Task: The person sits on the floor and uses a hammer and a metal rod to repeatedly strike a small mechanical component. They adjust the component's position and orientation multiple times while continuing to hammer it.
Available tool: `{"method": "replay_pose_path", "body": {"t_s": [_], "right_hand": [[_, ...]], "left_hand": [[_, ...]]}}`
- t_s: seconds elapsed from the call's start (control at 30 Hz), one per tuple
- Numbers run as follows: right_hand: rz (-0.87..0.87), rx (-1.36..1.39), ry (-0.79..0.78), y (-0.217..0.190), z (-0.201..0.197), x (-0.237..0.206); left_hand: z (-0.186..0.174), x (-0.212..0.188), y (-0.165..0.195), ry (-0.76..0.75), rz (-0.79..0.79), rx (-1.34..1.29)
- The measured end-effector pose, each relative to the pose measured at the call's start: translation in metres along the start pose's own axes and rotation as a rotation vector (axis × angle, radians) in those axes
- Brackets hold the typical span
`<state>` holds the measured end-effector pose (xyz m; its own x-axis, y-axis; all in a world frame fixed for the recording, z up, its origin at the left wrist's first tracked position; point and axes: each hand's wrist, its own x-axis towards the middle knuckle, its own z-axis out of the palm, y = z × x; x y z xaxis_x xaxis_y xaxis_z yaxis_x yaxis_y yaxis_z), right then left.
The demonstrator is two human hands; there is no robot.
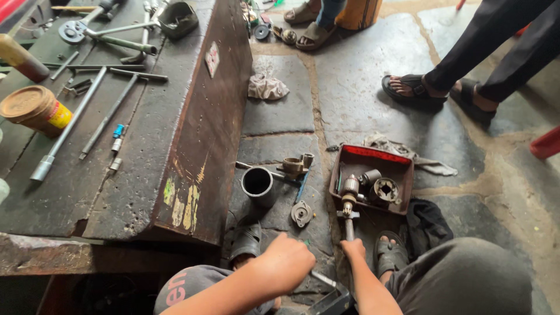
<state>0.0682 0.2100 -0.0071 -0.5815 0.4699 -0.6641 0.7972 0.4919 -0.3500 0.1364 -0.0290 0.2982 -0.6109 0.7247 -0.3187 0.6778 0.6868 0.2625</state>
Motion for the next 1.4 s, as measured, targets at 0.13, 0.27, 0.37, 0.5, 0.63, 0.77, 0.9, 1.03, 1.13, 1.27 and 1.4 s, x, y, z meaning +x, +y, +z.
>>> {"method": "replay_pose_path", "body": {"t_s": [0.13, 0.27, 0.37, 0.5, 0.63, 0.77, 0.9, 1.03, 1.13, 1.27, 1.4], "right_hand": [[0.002, 0.024, 0.005, -0.004, -0.001, -0.002], [-0.025, 0.021, 0.020, -0.004, -0.001, 0.000], [-0.041, 0.024, 0.019, -0.004, -0.001, 0.000], [-0.035, 0.030, 0.039, -0.004, -0.003, -0.003], [-0.051, 0.062, 0.016, -0.005, -0.004, -0.006], [-0.059, 0.015, 0.029, -0.005, -0.005, -0.007], [-0.057, 0.041, -0.010, -0.005, -0.006, -0.006], [-0.059, 0.017, -0.006, -0.006, -0.007, -0.007], [-0.074, 0.016, 0.002, -0.008, -0.007, -0.010], [-0.077, 0.006, 0.012, -0.010, -0.007, -0.012], [-0.084, 0.005, 0.027, -0.009, -0.008, -0.009]], "left_hand": [[-0.002, 0.000, 0.004, -0.034, 0.028, 0.006], [0.003, 0.004, 0.000, -0.061, 0.007, 0.031], [0.014, 0.009, -0.005, -0.075, -0.027, 0.070], [0.033, 0.017, -0.013, -0.122, 0.016, 0.066], [0.049, 0.025, -0.017, -0.161, 0.036, 0.005], [0.055, 0.029, -0.016, -0.177, 0.021, -0.006], [0.049, 0.029, -0.013, -0.176, 0.020, 0.031], [0.038, 0.027, -0.008, -0.182, 0.023, 0.030], [0.030, 0.024, -0.004, -0.191, 0.027, 0.024], [0.021, 0.022, 0.001, -0.199, 0.033, 0.035], [0.016, 0.019, 0.004, -0.170, 0.027, 0.007]]}}
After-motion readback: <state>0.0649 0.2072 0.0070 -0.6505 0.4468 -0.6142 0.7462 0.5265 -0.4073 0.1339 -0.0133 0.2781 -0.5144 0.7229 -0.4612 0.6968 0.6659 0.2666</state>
